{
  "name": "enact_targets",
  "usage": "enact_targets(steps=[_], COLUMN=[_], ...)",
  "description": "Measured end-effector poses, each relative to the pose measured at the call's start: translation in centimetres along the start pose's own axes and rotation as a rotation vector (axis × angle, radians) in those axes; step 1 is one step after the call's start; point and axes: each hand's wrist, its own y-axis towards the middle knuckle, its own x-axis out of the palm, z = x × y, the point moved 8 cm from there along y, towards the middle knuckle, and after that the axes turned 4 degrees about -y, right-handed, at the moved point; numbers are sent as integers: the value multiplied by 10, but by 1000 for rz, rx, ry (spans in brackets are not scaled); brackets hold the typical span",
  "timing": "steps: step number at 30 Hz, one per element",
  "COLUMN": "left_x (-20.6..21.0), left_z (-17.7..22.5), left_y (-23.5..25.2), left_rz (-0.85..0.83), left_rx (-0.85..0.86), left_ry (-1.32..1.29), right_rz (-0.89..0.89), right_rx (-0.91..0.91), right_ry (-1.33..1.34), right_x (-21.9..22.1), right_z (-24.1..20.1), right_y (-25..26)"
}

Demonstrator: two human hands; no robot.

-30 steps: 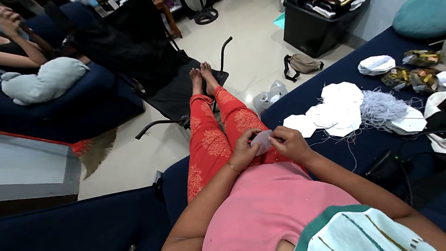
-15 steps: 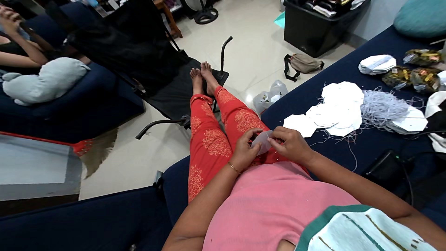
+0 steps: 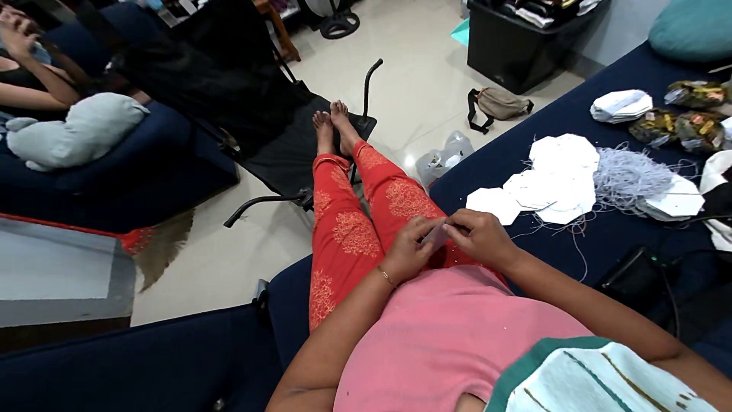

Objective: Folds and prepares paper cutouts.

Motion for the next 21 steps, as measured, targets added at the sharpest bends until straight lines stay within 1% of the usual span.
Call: enact_targets(steps=[2,4,6,8,9,10,12,15,18,21], left_x=[0,-1,-3,-5,-5,-4,-1,4,4,1], left_z=[-1,0,6,17,23,28,36,39,35,21], left_y=[0,-1,-3,-6,-8,-9,-11,-11,-10,-6], left_rz=[11,33,76,121,137,144,134,90,83,55], left_rx=[33,69,158,270,329,386,474,515,476,351], left_ry=[-2,22,93,194,236,263,294,305,320,266], right_rz=[-10,-29,-66,-157,-203,-242,-321,-345,-258,-86], right_rx=[34,144,346,596,696,759,774,713,705,690], right_ry=[44,144,280,485,595,688,794,846,842,808], right_x=[-1,-5,-7,-3,1,4,11,18,15,7], right_z=[3,13,28,41,44,44,38,35,37,46], right_y=[-2,-4,-8,-12,-14,-16,-18,-16,-12,-10])
